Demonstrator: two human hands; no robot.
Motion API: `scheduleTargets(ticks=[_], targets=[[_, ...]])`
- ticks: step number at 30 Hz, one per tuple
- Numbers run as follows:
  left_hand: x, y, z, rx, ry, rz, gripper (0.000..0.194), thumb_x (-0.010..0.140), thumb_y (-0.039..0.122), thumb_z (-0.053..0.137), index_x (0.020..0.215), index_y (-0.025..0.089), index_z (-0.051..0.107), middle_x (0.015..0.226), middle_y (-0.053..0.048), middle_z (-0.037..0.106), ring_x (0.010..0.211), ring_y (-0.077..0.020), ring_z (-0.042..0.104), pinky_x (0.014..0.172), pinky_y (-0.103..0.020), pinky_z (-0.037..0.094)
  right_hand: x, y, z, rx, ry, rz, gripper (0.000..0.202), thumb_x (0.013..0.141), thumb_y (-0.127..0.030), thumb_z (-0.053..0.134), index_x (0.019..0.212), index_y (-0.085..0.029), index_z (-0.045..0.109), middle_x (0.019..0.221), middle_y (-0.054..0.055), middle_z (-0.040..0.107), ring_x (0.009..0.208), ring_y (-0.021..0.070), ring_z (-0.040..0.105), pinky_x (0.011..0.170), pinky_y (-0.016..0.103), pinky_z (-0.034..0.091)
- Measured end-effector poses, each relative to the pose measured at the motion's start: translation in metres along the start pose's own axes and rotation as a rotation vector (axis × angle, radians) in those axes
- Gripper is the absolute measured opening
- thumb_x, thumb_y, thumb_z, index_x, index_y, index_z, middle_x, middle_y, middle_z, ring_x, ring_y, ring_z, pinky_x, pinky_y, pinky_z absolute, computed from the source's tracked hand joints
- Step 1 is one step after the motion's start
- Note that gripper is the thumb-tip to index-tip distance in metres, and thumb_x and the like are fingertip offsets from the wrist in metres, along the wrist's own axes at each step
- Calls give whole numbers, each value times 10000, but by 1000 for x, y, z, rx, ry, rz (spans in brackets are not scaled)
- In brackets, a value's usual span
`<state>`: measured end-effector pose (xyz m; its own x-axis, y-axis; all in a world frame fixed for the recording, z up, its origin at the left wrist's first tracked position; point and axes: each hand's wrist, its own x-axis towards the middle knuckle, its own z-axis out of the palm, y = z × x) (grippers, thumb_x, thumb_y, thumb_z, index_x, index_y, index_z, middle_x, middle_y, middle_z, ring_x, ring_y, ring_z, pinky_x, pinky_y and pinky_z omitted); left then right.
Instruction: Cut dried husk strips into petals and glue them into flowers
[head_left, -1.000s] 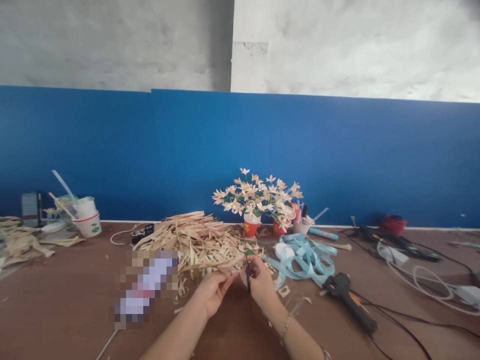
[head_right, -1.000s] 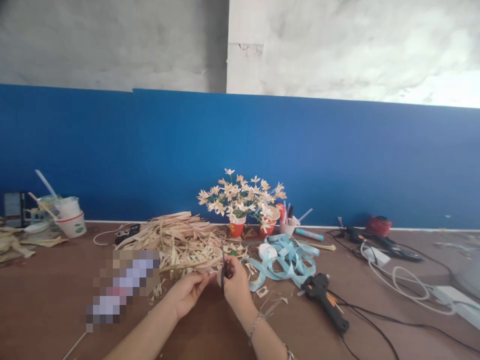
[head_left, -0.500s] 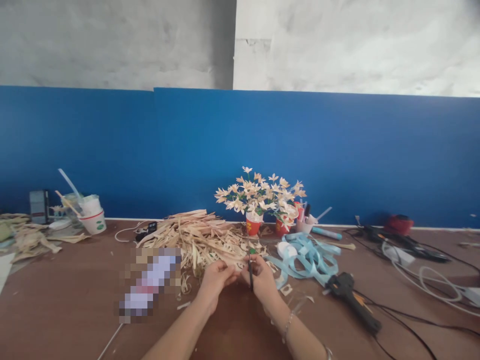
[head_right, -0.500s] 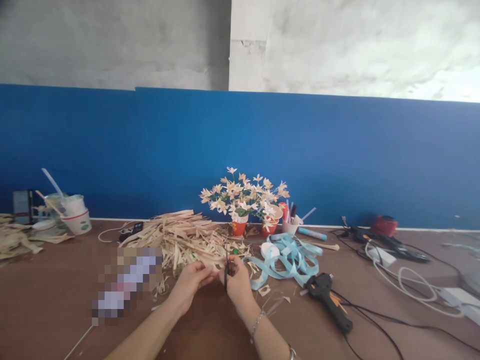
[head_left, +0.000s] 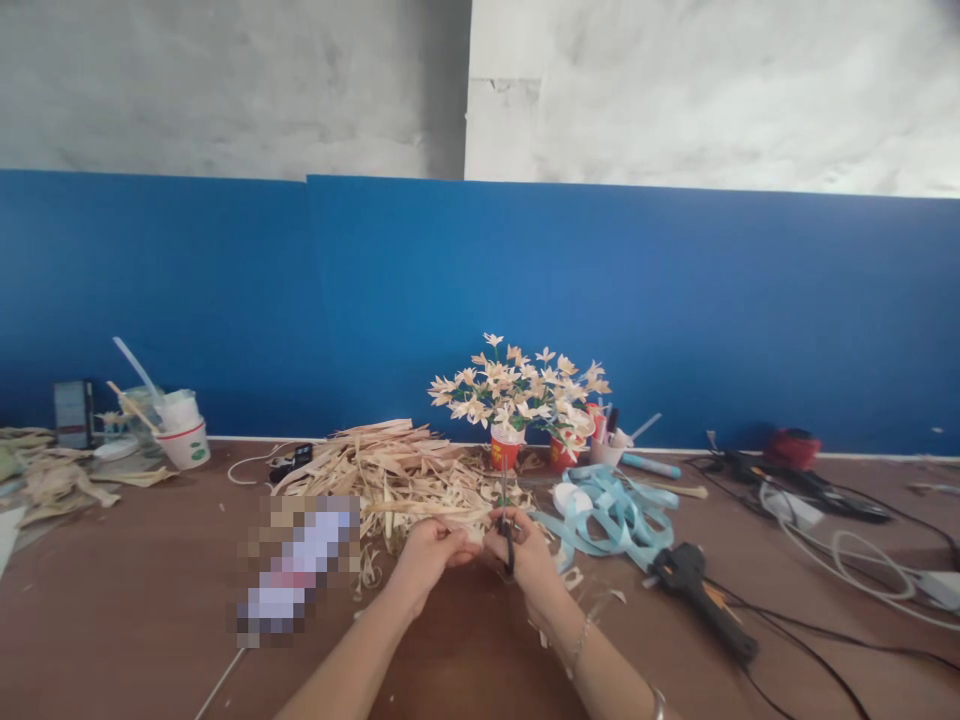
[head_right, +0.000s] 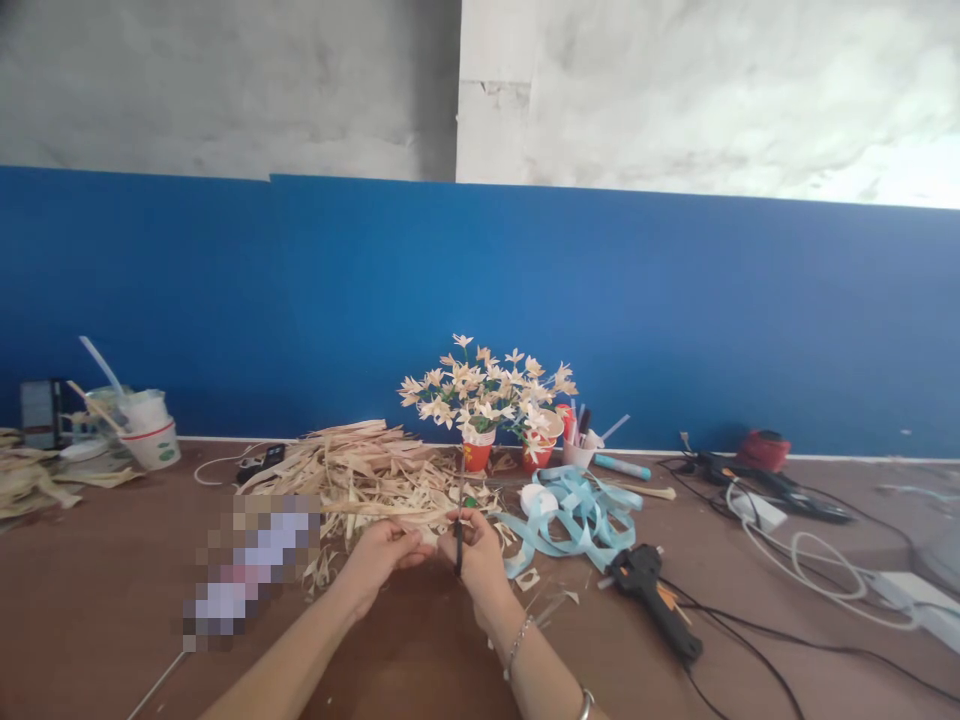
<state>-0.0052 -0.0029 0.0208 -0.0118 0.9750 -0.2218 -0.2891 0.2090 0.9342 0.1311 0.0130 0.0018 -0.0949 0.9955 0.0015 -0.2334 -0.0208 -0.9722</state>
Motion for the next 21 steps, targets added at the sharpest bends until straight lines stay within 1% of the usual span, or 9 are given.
scheduleTargets(ticks=[2,4,6,9,13,16,18,21], targets=[[2,1,-2,-9,53,17,73,711,96,662,650,92,624,649,-73,706,610,-140,678,563,-174,528,0,-3,-1,-36,3,-11,437,552,-338,748,852,-183,473,484,-88,468,409,53,362,403,174,261],[4,3,-5,-30,117,37,103,719,103,655,627,94,609,612,-69,696,597,-137,675,557,-168,525,0,-7,-4,-106,-22,-6,437,556,-389,744,837,-181,482,494,-76,485,416,62,391,398,177,278],[7,6,-9,-61,167,66,122,718,120,658,615,99,597,592,-64,689,601,-135,675,561,-161,522,-1,-12,-8,-193,-92,32,424,587,-459,710,811,-178,485,491,-63,501,418,74,422,374,173,273],[9,11,-16,-111,209,130,137,719,154,660,617,109,580,572,-45,674,622,-138,677,568,-160,522,-4,-18,-14,-321,-238,118,419,643,-535,642,782,-174,481,505,-44,533,419,83,458,337,160,249],[10,14,-19,-159,233,189,162,670,210,704,652,126,567,576,-17,661,619,-151,678,557,-178,525,-7,-18,-18,-421,-406,229,419,655,-536,636,791,-173,477,517,-47,554,404,74,470,320,150,224],[8,15,-17,-154,240,190,175,648,220,718,683,130,572,581,-14,661,605,-152,675,527,-172,515,-8,-15,-17,-462,-490,262,402,657,-523,635,780,-166,498,507,-49,552,391,66,464,319,146,203],[7,15,-16,-144,220,184,176,647,223,716,700,129,578,594,-20,666,607,-153,675,516,-168,509,-8,-14,-16,-467,-512,254,386,659,-515,631,763,-164,507,496,-51,543,382,62,454,319,147,193],[6,13,-14,-138,200,164,169,645,216,715,687,128,577,586,-16,659,606,-150,674,515,-164,508,-9,-14,-13,-447,-489,225,374,653,-501,642,755,-171,498,490,-57,531,380,64,448,323,149,183]])
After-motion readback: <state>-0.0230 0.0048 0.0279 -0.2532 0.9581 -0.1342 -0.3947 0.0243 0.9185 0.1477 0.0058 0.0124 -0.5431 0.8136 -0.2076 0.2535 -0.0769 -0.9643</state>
